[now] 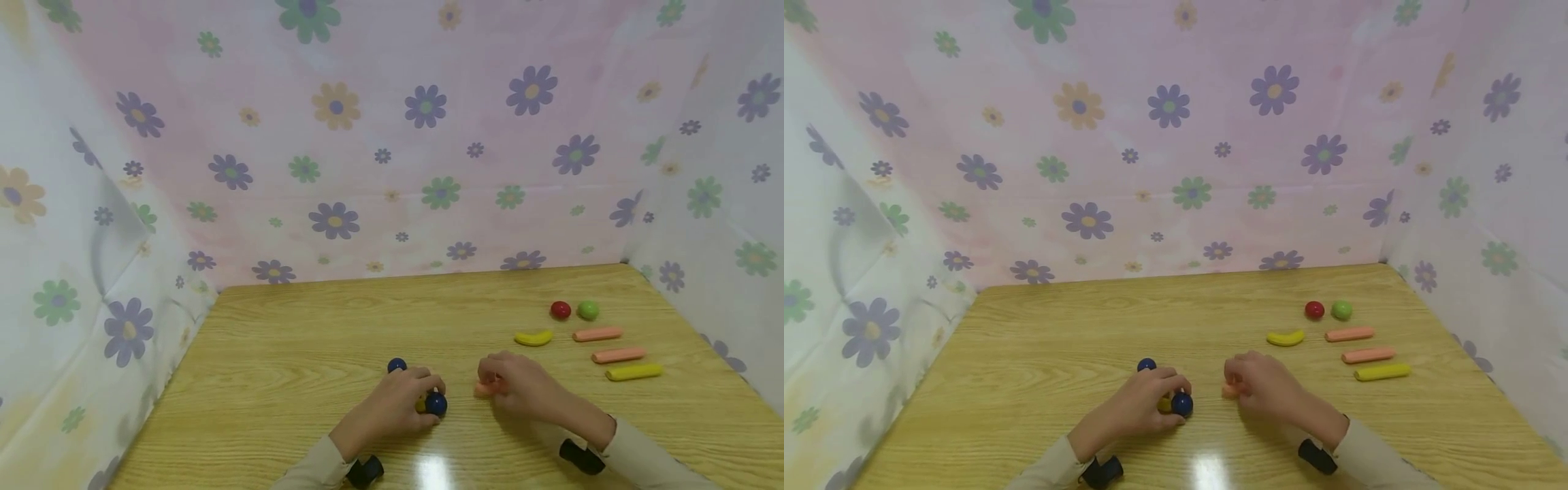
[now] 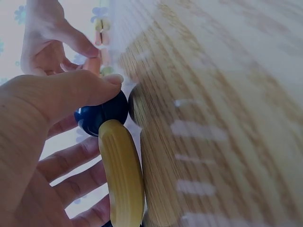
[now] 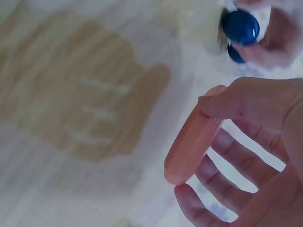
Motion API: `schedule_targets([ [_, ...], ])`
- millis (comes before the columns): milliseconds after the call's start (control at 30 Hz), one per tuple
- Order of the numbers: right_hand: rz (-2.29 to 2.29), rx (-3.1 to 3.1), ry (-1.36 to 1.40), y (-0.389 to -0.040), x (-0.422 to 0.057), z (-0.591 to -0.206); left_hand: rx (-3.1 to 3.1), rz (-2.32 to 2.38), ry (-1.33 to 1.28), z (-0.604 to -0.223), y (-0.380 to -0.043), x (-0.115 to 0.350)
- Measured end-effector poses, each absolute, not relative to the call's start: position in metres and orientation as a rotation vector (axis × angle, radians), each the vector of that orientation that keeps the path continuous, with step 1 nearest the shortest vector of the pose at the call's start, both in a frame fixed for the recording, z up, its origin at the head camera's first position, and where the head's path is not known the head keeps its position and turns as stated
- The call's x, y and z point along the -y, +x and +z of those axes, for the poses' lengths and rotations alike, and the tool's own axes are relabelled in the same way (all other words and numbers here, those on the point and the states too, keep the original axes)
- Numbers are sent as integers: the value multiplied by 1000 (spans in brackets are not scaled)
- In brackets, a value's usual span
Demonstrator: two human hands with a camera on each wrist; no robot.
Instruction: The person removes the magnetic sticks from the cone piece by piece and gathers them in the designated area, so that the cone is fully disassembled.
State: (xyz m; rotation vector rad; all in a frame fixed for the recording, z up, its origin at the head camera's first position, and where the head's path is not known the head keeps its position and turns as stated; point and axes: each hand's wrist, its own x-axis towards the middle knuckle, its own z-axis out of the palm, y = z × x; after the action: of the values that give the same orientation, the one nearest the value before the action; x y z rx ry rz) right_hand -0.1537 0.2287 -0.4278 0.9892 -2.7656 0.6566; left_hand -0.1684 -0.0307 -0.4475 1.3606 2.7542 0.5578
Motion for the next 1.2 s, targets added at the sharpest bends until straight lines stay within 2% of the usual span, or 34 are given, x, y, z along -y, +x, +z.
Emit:
schedule_targets([
  [567,680,2827,865,-168,-290,-422,-2748,577,1385,-445,-166,32],
  [967,707,2859,833,-175,-311,-425,-2750,603,1377,-445,-165,31],
  [1200,712,2890,799,-177,-317,-431,-2752,591,1455,-443,-168,35],
])
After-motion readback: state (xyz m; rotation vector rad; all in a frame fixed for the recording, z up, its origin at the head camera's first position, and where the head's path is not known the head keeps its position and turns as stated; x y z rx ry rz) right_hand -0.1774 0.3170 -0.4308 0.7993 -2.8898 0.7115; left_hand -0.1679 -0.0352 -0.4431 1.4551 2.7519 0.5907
